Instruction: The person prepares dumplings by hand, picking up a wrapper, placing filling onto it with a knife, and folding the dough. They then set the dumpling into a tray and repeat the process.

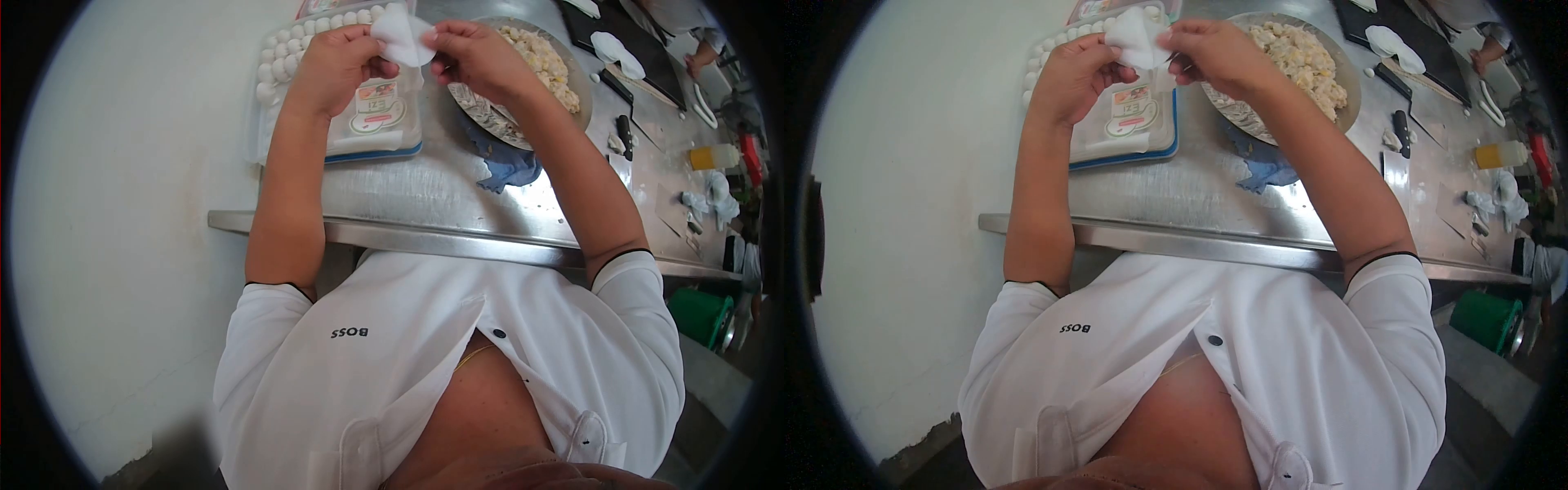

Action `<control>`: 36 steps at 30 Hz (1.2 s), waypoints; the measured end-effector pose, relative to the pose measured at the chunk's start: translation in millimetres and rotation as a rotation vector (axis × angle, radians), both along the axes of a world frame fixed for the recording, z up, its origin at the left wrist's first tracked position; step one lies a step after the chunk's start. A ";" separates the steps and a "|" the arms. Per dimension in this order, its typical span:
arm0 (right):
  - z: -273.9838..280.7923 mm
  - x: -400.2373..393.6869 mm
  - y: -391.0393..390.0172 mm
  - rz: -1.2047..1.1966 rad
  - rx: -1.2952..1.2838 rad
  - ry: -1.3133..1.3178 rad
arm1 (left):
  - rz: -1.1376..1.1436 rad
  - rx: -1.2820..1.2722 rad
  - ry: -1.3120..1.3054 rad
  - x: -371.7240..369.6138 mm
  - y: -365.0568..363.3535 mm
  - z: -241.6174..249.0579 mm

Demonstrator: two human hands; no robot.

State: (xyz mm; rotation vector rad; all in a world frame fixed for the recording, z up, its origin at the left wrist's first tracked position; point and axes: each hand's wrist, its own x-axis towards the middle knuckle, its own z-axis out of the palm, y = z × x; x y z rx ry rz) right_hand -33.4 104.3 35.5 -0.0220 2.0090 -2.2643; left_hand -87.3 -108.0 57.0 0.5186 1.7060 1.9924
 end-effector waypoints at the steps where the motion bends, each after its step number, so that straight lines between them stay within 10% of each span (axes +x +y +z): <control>1: -0.7 -2.5 4.9 -0.045 -0.093 -0.044 | -0.018 0.031 -0.015 -3.7 -2.8 -0.4; 12: 16.3 23.0 72.3 -0.311 -0.527 -0.074 | -0.001 0.261 -0.091 -16.6 -29.0 2.9; 21: -31.6 72.5 68.2 -0.073 -0.144 -0.236 | 0.132 -0.958 0.519 20.2 -55.1 12.8; 36: -29.3 72.9 58.6 -0.002 0.065 -0.261 | -0.046 -1.087 0.885 68.8 7.3 -29.7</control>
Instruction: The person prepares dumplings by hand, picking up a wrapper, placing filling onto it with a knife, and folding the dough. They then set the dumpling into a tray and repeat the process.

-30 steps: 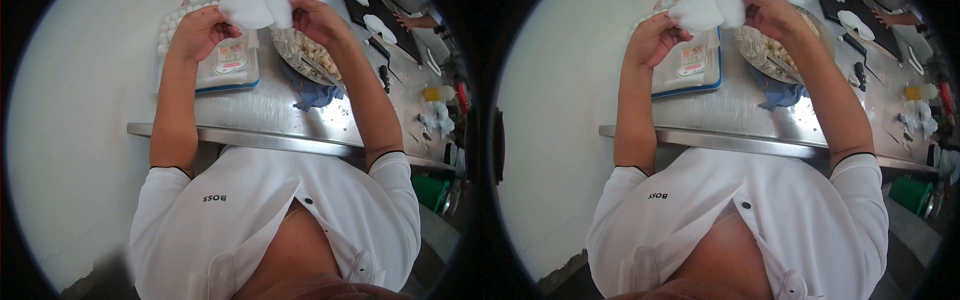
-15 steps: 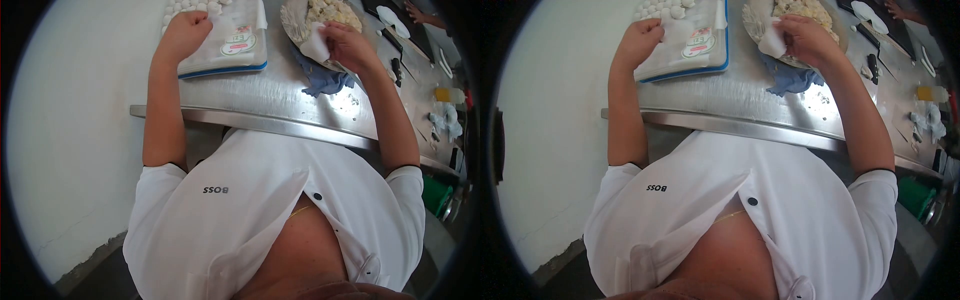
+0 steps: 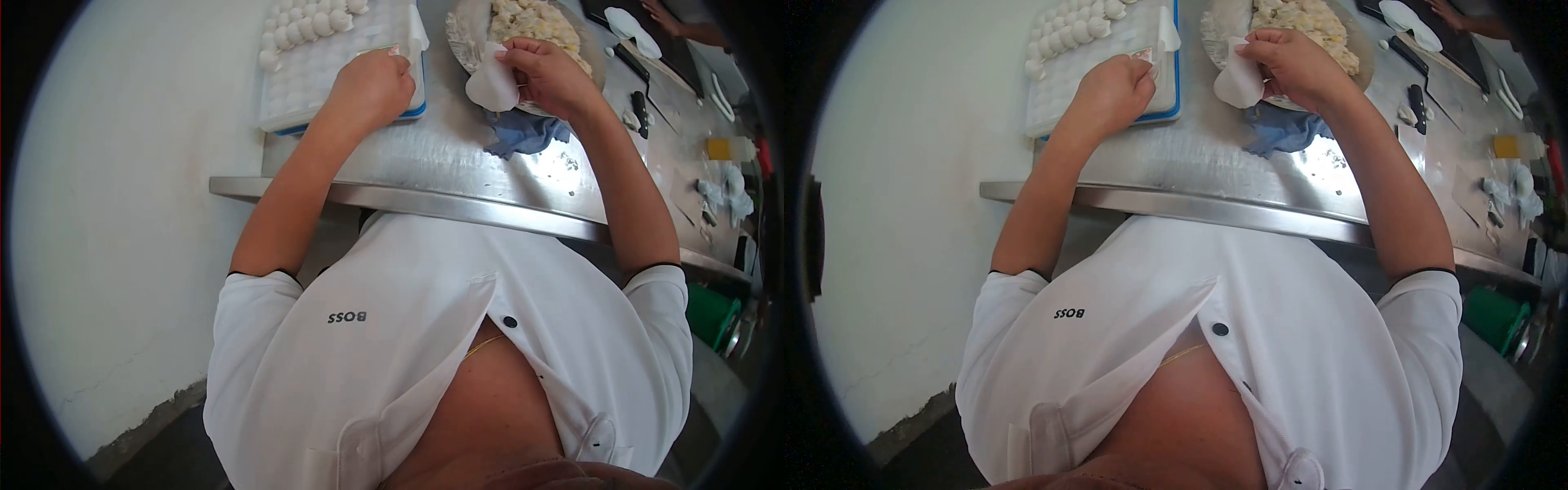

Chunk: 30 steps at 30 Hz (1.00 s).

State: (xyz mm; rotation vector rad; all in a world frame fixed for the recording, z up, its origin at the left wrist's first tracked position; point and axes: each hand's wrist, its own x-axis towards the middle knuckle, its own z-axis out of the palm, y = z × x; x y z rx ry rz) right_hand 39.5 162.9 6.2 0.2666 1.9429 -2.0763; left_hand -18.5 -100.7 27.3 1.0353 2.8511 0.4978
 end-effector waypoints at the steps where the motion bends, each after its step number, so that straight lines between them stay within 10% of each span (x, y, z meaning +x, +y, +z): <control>1: 0.4 0.9 0.6 -0.005 -0.003 0.001 | -0.005 -0.003 0.001 1.3 -0.4 1.3; 10: -1.6 0.2 -1.9 -0.017 0.031 0.008 | 0.347 0.167 0.092 -28.8 -68.7 49.4; 25: 3.2 5.7 -18.2 0.039 0.074 -0.001 | 0.464 -0.365 0.047 25.5 -94.2 38.7; 30: 5.8 9.1 -22.7 0.036 0.115 0.039 | 0.132 0.067 0.311 25.1 -96.3 9.5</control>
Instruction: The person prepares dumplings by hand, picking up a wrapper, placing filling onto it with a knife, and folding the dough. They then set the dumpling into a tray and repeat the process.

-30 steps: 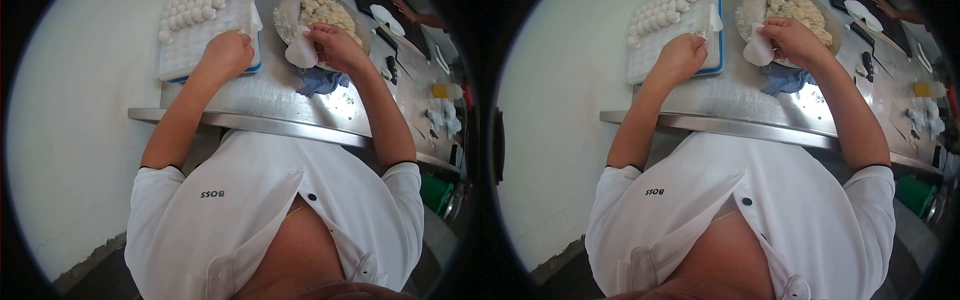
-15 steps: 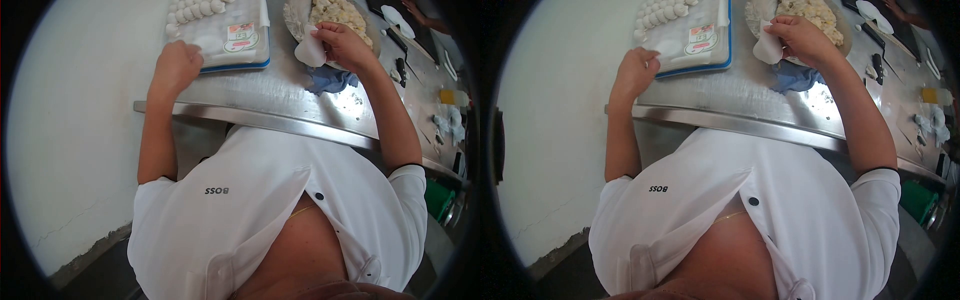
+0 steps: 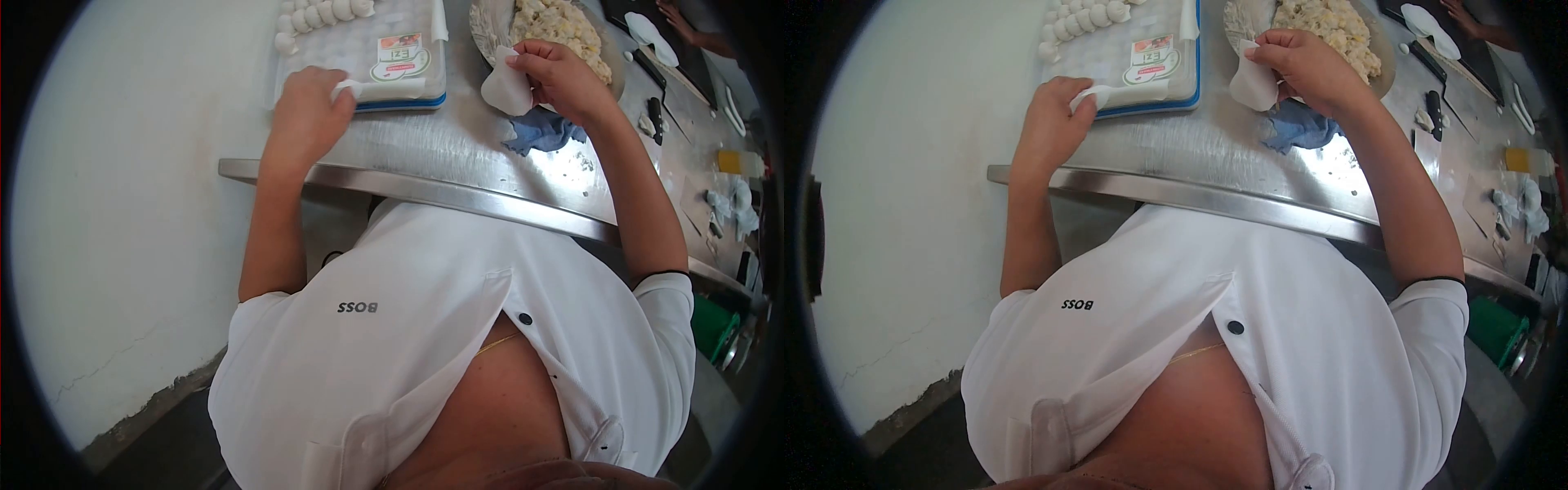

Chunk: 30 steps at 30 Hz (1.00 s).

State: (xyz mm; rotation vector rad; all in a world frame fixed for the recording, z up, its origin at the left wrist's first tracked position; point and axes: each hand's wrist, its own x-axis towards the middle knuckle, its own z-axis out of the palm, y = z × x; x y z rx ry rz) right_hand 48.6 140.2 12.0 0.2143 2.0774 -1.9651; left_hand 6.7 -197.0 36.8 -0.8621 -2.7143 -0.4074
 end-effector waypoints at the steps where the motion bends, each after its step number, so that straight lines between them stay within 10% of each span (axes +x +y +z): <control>1: -0.1 0.7 -2.1 -0.006 0.004 0.001 | -0.006 0.004 0.001 5.8 10.0 6.8; 3: 2.0 2.7 -6.9 -0.118 0.055 0.077 | 0.125 0.457 -0.753 21.9 39.9 22.7; 7: 32.7 20.1 -27.3 -0.072 0.385 0.334 | -0.018 0.999 -1.352 27.8 83.0 1.8; 9: 48.8 41.2 -36.6 0.279 0.399 0.376 | -0.151 1.332 -1.876 24.0 100.4 -9.3; 13: 44.7 49.1 2.9 0.268 0.436 0.344 | -0.026 1.275 -1.722 25.3 125.4 -16.5; 15: 31.1 53.2 33.3 0.094 1.125 0.310 | -0.024 1.166 -1.614 25.1 131.5 -9.3; 17: 23.1 67.1 46.6 0.113 1.206 0.131 | -0.018 1.071 -1.490 22.9 135.7 5.7; 19: 9.6 71.5 47.7 0.136 1.273 -0.057 | -0.128 0.278 -1.071 18.6 141.5 21.8; 22: -2.4 66.4 46.4 0.081 1.187 -0.065 | -0.473 0.284 -0.348 6.6 158.2 -7.8; 26: 8.4 63.1 33.6 0.185 1.311 -0.013 | -0.288 0.144 -0.609 3.1 169.7 -7.3; 30: 21.4 59.3 29.3 0.182 1.420 0.052 | -0.028 0.603 -1.317 0.8 161.4 -36.1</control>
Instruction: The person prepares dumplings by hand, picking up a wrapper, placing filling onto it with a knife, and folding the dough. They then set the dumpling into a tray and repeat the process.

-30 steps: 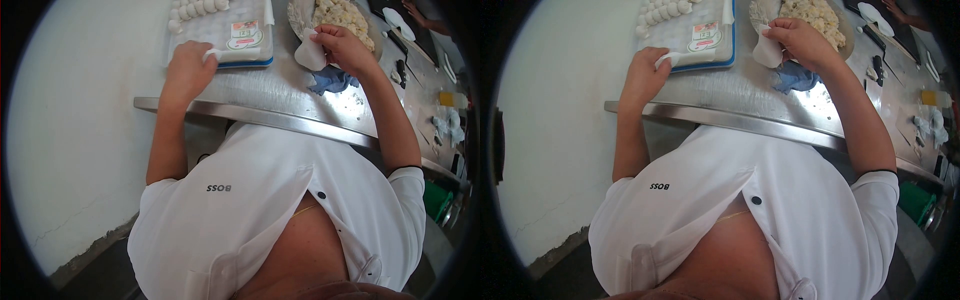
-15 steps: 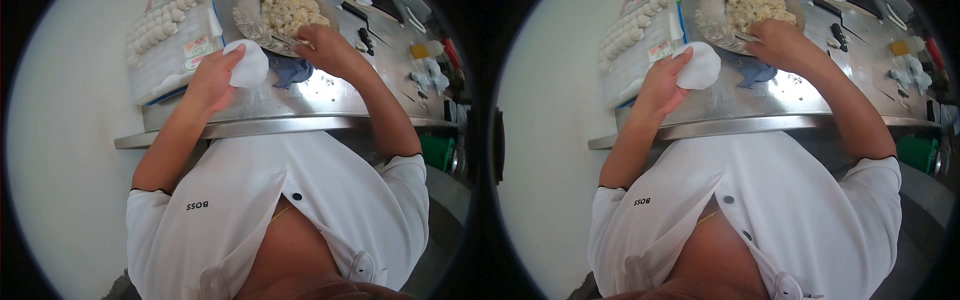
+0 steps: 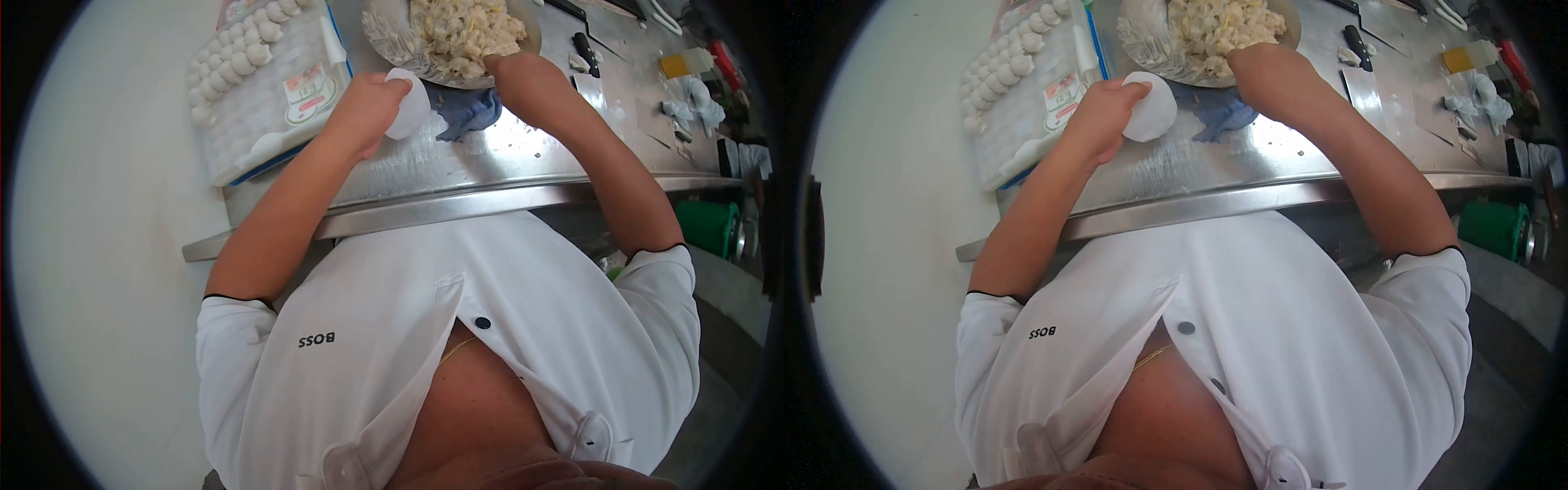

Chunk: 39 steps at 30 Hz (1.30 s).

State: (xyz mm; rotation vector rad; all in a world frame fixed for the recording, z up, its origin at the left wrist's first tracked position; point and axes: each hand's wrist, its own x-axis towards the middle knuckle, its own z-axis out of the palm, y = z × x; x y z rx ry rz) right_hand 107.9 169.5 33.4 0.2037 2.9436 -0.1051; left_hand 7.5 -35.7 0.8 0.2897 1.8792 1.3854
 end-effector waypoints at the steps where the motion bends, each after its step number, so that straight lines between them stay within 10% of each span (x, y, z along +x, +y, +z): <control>1: -2.3 -2.4 -0.1 0.000 0.000 -0.005 | 0.069 0.114 -0.201 -1.9 -0.9 -6.0; 39: 16.7 26.2 55.5 -0.073 -0.490 -0.089 | 0.130 0.075 -0.335 -15.0 0.9 -37.5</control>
